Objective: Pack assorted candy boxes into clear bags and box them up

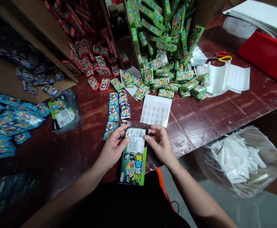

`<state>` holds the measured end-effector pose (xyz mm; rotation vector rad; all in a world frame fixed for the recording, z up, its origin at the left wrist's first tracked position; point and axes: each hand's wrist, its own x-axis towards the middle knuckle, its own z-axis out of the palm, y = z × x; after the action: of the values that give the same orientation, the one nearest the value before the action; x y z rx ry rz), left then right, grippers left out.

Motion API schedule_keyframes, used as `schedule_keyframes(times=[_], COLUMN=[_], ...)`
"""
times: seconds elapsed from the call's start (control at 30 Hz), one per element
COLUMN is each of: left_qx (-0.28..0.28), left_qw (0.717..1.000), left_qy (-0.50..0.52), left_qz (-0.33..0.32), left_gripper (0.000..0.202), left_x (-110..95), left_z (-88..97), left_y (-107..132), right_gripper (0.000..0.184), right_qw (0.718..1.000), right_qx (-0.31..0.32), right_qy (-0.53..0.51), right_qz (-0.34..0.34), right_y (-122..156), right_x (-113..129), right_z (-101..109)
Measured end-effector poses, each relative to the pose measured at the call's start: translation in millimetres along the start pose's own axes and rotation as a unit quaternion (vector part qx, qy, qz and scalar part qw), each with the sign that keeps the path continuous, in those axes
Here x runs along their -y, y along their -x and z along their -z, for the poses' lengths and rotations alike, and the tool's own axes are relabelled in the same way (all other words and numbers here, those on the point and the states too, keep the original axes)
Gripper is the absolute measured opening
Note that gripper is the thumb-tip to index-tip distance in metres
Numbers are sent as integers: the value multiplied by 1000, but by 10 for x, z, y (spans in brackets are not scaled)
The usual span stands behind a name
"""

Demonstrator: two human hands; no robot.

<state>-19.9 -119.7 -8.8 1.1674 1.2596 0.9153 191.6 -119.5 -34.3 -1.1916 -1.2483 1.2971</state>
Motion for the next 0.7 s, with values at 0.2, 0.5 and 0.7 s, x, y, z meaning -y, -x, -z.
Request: schedule_keyframes(times=[0.2,0.5,0.7], left_qx=[-58,-74,46], left_qw=[998,977,988], left_qy=[-10,139,22], left_qz=[18,147,147], left_gripper=[17,60,34], left_x=[-57,-73,-215], left_z=[0,98,272], left_y=[-104,-273,-303], right_gripper=[44,32,30], right_qw=[995,997,998], right_qx=[-11,16,58], right_qy=[-65,-69,-8], right_qz=[-71,-28,-11], right_y=[128,-24,-75], right_x=[-53,18,174], right_z=[-148,-140,-56])
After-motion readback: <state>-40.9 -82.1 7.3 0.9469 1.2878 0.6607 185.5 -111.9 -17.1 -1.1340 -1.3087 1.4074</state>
